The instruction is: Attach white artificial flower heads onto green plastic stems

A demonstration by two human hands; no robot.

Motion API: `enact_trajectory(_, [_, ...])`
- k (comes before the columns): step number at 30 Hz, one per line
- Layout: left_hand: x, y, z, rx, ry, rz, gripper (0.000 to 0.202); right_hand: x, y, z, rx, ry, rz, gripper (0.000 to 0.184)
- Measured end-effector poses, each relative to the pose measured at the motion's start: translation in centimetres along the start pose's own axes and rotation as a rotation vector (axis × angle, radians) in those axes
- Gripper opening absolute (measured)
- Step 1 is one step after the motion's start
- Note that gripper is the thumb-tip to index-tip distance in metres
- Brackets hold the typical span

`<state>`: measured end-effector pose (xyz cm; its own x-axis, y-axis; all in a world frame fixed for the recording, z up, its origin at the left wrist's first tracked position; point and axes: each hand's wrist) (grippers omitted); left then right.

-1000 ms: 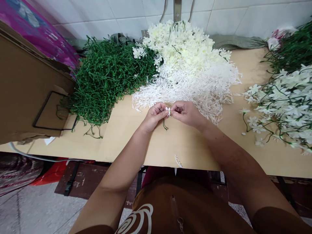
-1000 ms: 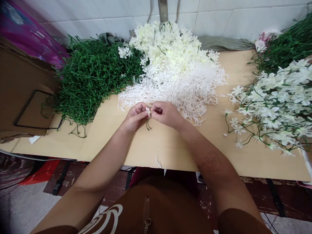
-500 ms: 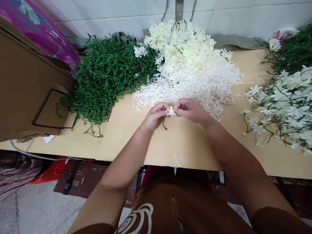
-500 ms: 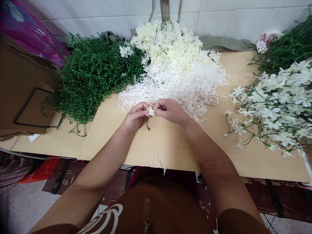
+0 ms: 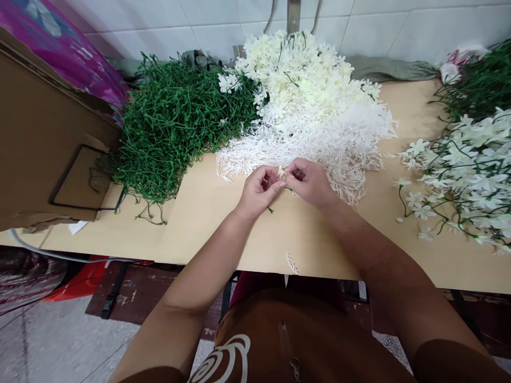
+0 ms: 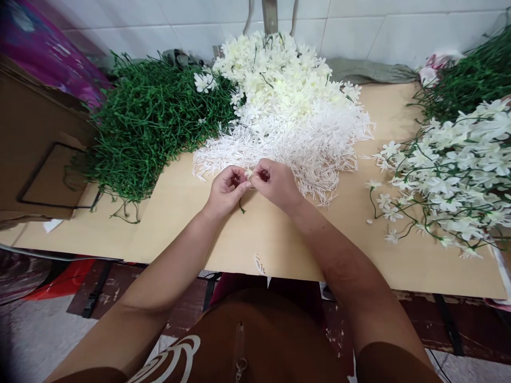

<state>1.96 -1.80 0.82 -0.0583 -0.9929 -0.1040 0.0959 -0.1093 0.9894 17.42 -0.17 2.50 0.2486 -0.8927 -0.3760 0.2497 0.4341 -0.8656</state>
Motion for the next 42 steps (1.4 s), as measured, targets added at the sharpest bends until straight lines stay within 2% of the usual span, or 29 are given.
enact_trajectory(9, [-0.3,-0.3,0.2,-0.096,0.044,-0.05,0.032,0.1,-0.4,-0.1,0.123,-0.037,0.052,0.012])
enact_trajectory(15, [-0.3,-0.2,0.4,-0.198,0.038,-0.108,0.029,-0.1,-1.1,0.3,0.169,-0.069,0.045,0.011])
enact_trajectory(18, [-0.2,-0.1,0.6,-0.168,0.017,-0.083,0.03,-0.1,-1.0,0.4,0.183,-0.089,0.051,0.01])
enact_trajectory(23, [-0.2,0.1,0.8,-0.106,-0.042,0.01,0.034,0.2,-0.6,0.1,0.313,-0.109,0.167,0.012])
enact_trajectory(29, [-0.5,-0.3,0.7,-0.14,0.01,-0.035,0.033,0.4,-0.6,-0.3,0.459,-0.113,0.242,0.01])
enact_trajectory(34, [-0.5,-0.2,0.6,-0.062,-0.005,-0.018,0.033,0.3,-0.7,0.1,0.407,-0.103,0.235,0.01])
enact_trajectory(38, [-0.7,-0.1,0.8,0.122,-0.022,0.04,0.037,0.1,-0.3,0.2,0.233,-0.078,0.228,0.009])
enact_trajectory(42, [-0.8,0.1,0.8,0.314,-0.087,0.134,0.041,-0.2,0.4,0.3,-0.019,-0.066,0.075,0.009])
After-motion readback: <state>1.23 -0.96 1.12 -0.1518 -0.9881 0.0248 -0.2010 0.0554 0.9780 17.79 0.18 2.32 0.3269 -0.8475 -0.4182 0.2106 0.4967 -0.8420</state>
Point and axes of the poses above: each hand's wrist, its own x-axis away from the middle knuckle, its own z-axis out of the back of the hand, y = z × x, and after that the axes turned 7 degrees about z, right-handed
